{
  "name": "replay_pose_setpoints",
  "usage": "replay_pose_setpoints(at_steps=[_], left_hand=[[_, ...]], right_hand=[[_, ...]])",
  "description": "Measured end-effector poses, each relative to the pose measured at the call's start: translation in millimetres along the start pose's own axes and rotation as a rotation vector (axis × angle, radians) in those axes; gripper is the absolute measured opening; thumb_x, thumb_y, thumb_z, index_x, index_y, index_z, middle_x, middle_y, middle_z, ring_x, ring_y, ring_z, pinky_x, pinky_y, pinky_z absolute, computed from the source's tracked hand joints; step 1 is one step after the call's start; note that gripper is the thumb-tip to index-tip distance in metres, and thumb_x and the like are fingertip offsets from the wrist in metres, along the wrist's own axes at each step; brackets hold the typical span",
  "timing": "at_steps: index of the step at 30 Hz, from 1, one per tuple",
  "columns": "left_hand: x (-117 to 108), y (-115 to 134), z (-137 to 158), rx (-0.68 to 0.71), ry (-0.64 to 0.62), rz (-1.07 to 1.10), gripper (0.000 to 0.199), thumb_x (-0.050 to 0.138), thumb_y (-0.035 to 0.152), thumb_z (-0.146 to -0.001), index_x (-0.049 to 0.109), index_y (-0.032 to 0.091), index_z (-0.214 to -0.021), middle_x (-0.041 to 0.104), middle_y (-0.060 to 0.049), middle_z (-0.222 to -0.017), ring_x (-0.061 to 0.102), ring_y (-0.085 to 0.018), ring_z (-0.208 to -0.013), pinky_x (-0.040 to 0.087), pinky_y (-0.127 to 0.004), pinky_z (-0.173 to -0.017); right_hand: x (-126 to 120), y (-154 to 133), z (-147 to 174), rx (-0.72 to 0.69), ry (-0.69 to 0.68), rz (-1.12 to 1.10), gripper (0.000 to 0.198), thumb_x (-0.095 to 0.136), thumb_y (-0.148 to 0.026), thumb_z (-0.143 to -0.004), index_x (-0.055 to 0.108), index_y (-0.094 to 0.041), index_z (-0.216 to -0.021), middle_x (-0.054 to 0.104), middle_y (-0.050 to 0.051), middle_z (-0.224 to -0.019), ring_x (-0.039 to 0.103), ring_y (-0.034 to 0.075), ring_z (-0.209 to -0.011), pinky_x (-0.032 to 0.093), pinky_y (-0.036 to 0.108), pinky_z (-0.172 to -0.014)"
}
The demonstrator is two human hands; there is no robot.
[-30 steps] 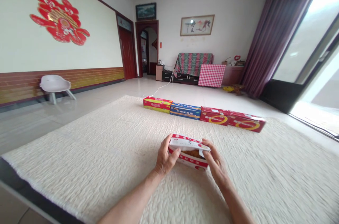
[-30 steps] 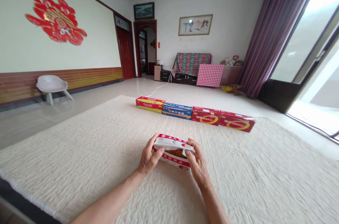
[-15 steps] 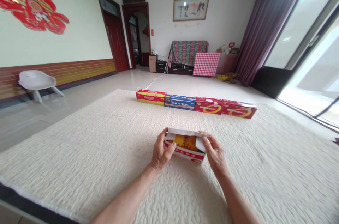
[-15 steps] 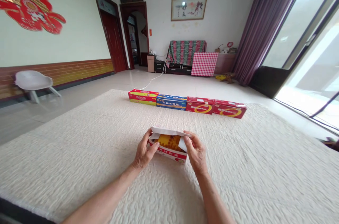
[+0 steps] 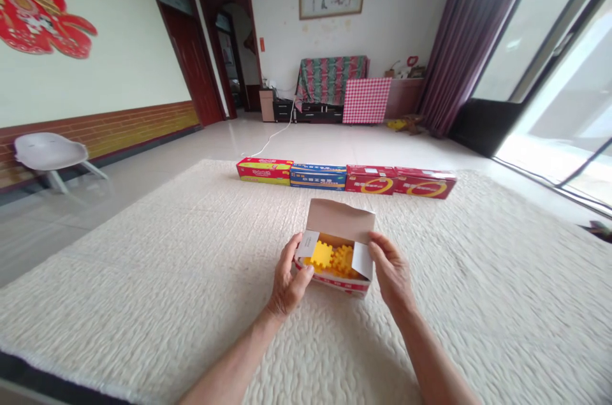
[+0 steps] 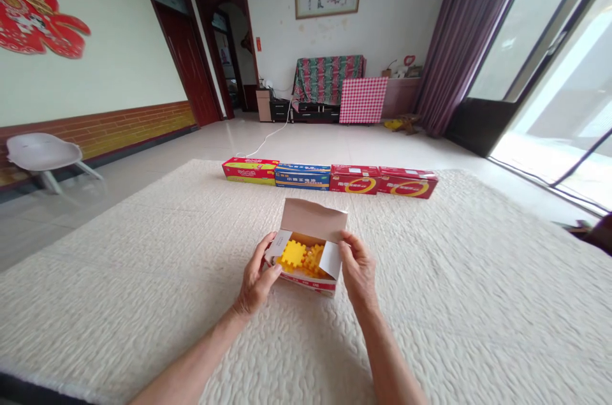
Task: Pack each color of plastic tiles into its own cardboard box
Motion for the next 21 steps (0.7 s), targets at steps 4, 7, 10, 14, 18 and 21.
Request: replay_pose_setpoints(at_steps=[4,7,10,14,18,21], left_hand=[[3,-4,-7,-0.072,-0.003,0.09,0.063,0.054,0.025,-0.079,0.038,0.018,-0.139,0.049,-0.01,-0.138,0.049,-0.025,-0.124,0.038,-0.038,-0.106],[3,-6,-16,-0.138,0.029,0.047,0.06,0.056,0.024,-0.077,0.043,0.018,-0.136,0.054,-0.01,-0.133,0.052,-0.025,-0.12,0.041,-0.038,-0.102],[1,-5,-25,-0.206,0.08,-0.049,0.056,0.059,0.024,-0.075,0.05,0.017,-0.13,0.058,-0.011,-0.127,0.056,-0.025,-0.115,0.044,-0.036,-0.098],[-5,-6,-32,-0.288,0.154,-0.067,0.048,0.055,0.029,-0.081,0.052,0.017,-0.128,0.061,-0.01,-0.124,0.056,-0.023,-0.116,0.044,-0.032,-0.097],[-15,-9,-36,-0.313,0.242,-0.086,0.045,0.055,0.027,-0.081,0.056,0.017,-0.125,0.058,-0.009,-0.13,0.051,-0.023,-0.123,0.037,-0.031,-0.104],[-18,-12,-42,-0.334,0.219,-0.092,0.049,0.056,0.023,-0.078,0.056,0.015,-0.126,0.063,-0.01,-0.122,0.058,-0.023,-0.112,0.044,-0.03,-0.096]], right_hand=[[13,-7,7,0.017,-0.227,0.211,0.074,0.07,-0.053,-0.068,0.05,-0.022,-0.132,0.051,0.014,-0.137,0.051,0.033,-0.12,0.05,0.044,-0.09],[18,-8,11,-0.073,-0.319,0.334,0.092,0.075,-0.052,-0.061,0.039,-0.023,-0.141,0.034,0.014,-0.149,0.034,0.035,-0.134,0.035,0.05,-0.106],[20,-5,12,-0.125,-0.346,0.392,0.092,0.07,-0.051,-0.066,0.031,-0.023,-0.145,0.03,0.013,-0.152,0.027,0.033,-0.138,0.025,0.052,-0.111],[23,-6,13,-0.13,-0.374,0.42,0.088,0.062,-0.054,-0.071,0.026,-0.023,-0.145,0.028,0.014,-0.151,0.026,0.032,-0.139,0.027,0.05,-0.111],[28,-14,16,-0.144,-0.384,0.49,0.098,0.067,-0.059,-0.064,0.026,-0.02,-0.144,0.034,0.018,-0.146,0.029,0.036,-0.136,0.027,0.052,-0.11],[26,-21,18,-0.179,-0.31,0.566,0.094,0.067,-0.057,-0.062,0.031,-0.022,-0.141,0.041,0.016,-0.139,0.036,0.036,-0.131,0.032,0.052,-0.106]])
Point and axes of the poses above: each hand's wrist, its own z-axis away from the middle knuckle, its own x-axis out of the palm, y = z × x, the point moved 8 cm from there along -z, towards the middle knuckle
